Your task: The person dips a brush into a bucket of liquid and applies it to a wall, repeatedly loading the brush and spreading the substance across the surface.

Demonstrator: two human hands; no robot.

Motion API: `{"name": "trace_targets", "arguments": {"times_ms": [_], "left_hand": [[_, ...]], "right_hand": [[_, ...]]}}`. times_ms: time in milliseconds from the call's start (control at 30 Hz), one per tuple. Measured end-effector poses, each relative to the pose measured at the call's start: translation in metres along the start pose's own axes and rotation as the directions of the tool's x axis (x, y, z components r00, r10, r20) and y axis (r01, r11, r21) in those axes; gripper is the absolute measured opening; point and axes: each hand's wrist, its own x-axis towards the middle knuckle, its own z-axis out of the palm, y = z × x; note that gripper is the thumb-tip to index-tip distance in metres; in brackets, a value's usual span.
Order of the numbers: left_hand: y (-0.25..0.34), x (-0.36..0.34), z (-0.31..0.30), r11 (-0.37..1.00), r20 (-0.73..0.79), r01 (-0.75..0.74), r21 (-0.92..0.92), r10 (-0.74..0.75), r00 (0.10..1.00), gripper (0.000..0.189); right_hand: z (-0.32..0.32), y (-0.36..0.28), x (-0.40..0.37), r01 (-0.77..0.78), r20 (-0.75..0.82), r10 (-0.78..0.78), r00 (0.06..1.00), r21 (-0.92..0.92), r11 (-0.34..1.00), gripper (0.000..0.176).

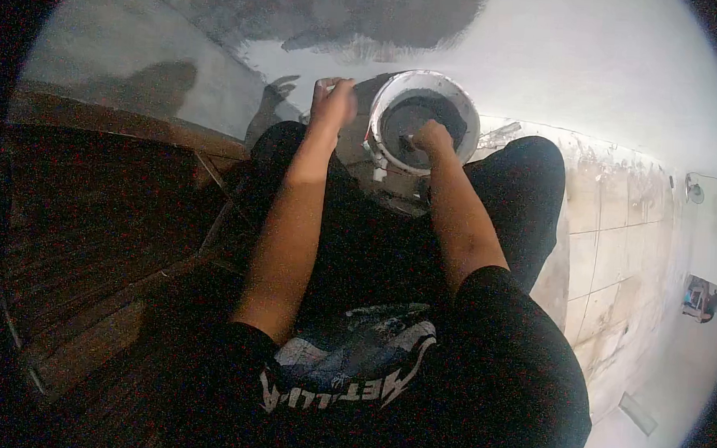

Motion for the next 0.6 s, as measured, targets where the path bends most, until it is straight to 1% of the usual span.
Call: {"name": "trace_targets", "arguments": {"times_ms": [67, 167, 267, 367, 467, 567, 600], "left_hand": [[-0.001, 0.000, 0.000, 1.000, -0.002, -0.001, 0.001, 0.001, 1.000, 0.038], [0.000, -0.002, 0.002, 1.000, 0.004, 0.002, -0.007, -0.002, 1.000, 0.041], [-0.004, 0.001, 0.004, 1.000, 0.006, -0.010, -0.012, 0.010, 1.000, 0.044], [-0.011, 0.007, 0.004, 1.000, 0.001, -0.029, 0.001, 0.029, 1.000, 0.046], [-0.013, 0.007, 0.004, 0.999, -0.002, -0.051, -0.006, 0.051, 0.999, 0.048], [-0.013, 0.007, 0.003, 0.999, -0.001, -0.047, 0.002, 0.047, 0.999, 0.050], [-0.010, 0.006, 0.003, 0.999, 0.000, -0.043, 0.010, 0.043, 0.999, 0.051]], "right_hand": [[0.003, -0.004, -0.006, -0.046, -0.047, 0.047, 0.998, 0.031, 0.998, 0.042], [0.012, -0.002, 0.006, 0.016, 0.005, -0.016, 1.000, -0.018, 1.000, 0.044], [0.023, 0.003, 0.023, 0.020, 0.042, -0.019, 0.999, -0.025, 0.999, 0.050], [0.004, -0.012, -0.006, 0.141, 0.050, -0.133, 0.990, -0.211, 0.967, 0.044], [0.031, 0.003, 0.026, 0.089, 0.105, -0.069, 0.992, -0.209, 0.974, 0.041], [0.028, 0.001, 0.025, 0.137, 0.145, -0.100, 0.984, -0.270, 0.953, 0.040], [0.024, -0.002, 0.024, 0.141, 0.184, -0.090, 0.979, -0.285, 0.948, 0.040]]}}
